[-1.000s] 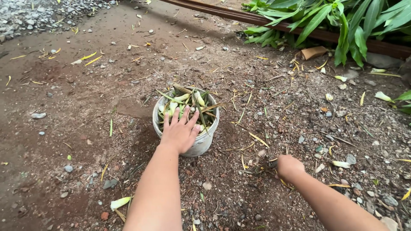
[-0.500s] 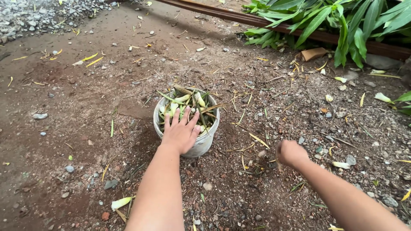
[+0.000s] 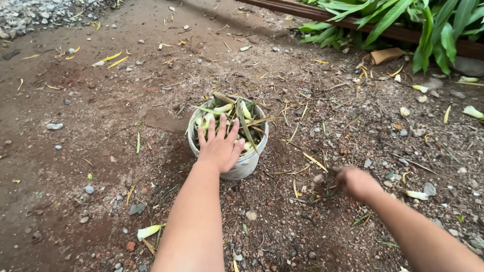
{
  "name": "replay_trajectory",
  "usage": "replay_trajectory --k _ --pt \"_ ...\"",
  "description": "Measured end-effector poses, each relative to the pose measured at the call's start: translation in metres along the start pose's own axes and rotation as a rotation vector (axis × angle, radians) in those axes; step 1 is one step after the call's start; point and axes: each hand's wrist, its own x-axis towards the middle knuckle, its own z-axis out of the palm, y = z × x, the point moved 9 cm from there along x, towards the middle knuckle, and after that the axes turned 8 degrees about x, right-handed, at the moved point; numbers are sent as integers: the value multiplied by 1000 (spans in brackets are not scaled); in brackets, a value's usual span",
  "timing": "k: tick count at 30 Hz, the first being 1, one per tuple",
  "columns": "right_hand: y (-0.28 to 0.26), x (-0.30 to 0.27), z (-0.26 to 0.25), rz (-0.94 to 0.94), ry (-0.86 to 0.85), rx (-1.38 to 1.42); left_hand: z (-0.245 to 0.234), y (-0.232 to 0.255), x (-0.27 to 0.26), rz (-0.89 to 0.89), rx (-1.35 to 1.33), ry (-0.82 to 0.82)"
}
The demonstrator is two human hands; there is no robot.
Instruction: Gathering fallen leaves and organic debris from the ground into a plastic bucket.
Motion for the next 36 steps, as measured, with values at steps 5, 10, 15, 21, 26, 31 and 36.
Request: replay_trajectory --k 5,10,15,21,26,31,36 --pt "-22 -23 18 -217 194 -201 0 -3 4 -15 -36 32" --pt "-16 -2 24 -188 151 -157 -2 -3 6 -28 -35 54" --pt "-50 -3 -52 172 309 255 -1 -4 8 -39 -18 66" --pt "-99 14 -20 272 -53 182 -1 -2 8 -14 -10 95" --pt "-79 23 26 129 143 -8 -1 -2 8 0 -9 97" --pt "-84 16 17 -13 255 -114 -1 -1 9 4 3 93" --pt "-89 2 -56 183 385 -65 -5 -1 5 5 24 137"
